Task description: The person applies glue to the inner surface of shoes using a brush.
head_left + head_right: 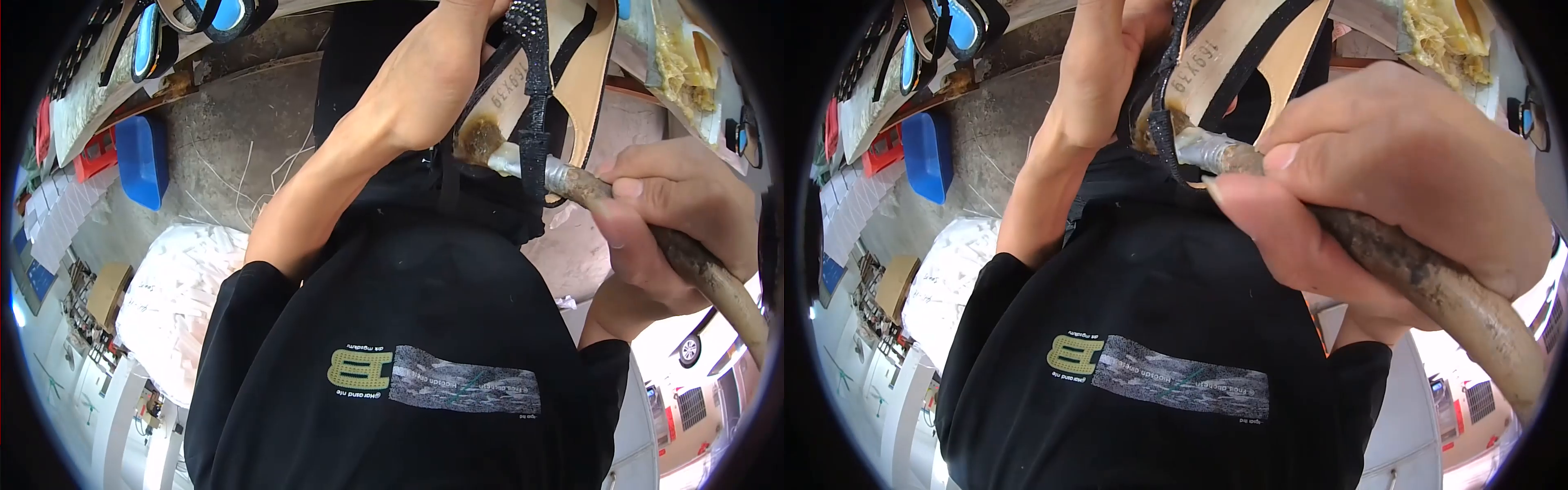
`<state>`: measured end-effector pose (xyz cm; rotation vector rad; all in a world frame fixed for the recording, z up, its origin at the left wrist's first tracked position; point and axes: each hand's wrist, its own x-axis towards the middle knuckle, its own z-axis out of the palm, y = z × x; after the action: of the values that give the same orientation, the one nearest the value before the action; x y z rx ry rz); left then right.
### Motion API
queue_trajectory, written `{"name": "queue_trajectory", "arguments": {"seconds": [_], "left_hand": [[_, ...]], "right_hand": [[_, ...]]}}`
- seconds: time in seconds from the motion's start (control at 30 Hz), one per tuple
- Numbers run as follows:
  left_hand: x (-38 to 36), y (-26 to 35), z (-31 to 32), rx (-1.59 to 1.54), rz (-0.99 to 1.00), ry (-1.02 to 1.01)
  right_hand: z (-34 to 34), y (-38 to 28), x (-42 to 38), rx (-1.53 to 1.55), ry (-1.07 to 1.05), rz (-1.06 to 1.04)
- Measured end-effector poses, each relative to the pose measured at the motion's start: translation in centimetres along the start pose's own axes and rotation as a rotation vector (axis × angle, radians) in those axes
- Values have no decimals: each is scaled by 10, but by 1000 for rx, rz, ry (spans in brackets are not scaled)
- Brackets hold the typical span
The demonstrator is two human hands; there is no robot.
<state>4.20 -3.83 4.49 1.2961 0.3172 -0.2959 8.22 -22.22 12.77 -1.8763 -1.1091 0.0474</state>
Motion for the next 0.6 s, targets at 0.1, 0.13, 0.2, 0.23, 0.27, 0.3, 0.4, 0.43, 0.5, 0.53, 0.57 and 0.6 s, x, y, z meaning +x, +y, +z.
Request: {"name": "queue_trajectory", "arguments": {"seconds": [0.1,0.13,0.2,0.23,0.27,0.3,0.4,0.43,0.5,0.53,0.57,0.6], "left_hand": [[0,-1,3,-82,12,14],[-1,-1,4,-120,9,20],[-3,-4,7,-164,2,20],[-3,-5,7,-220,-11,6],[-3,-5,7,-275,-22,-8],[-3,-5,7,-328,-32,-24],[-7,2,13,-264,12,-84],[-8,-3,8,-264,31,-94],[-10,-27,-4,27,333,-21],[-10,-26,2,-41,358,10],[-10,-25,8,-107,380,36],[-10,-28,7,-96,400,29]], "right_hand": [[-10,2,11,-82,-69,-73],[-13,3,14,-108,-92,-95],[-19,7,18,-158,-136,-125],[-22,10,19,-184,-157,-138],[-25,13,20,-212,-177,-153],[-28,18,22,-242,-195,-169],[-35,40,-1,-541,46,26],[-67,62,-6,-200,8,56],[-97,86,-16,77,-52,-169],[-109,69,-24,-187,-226,-240],[-50,37,-38,1,125,6],[-32,30,-37,-62,139,-6]]}}
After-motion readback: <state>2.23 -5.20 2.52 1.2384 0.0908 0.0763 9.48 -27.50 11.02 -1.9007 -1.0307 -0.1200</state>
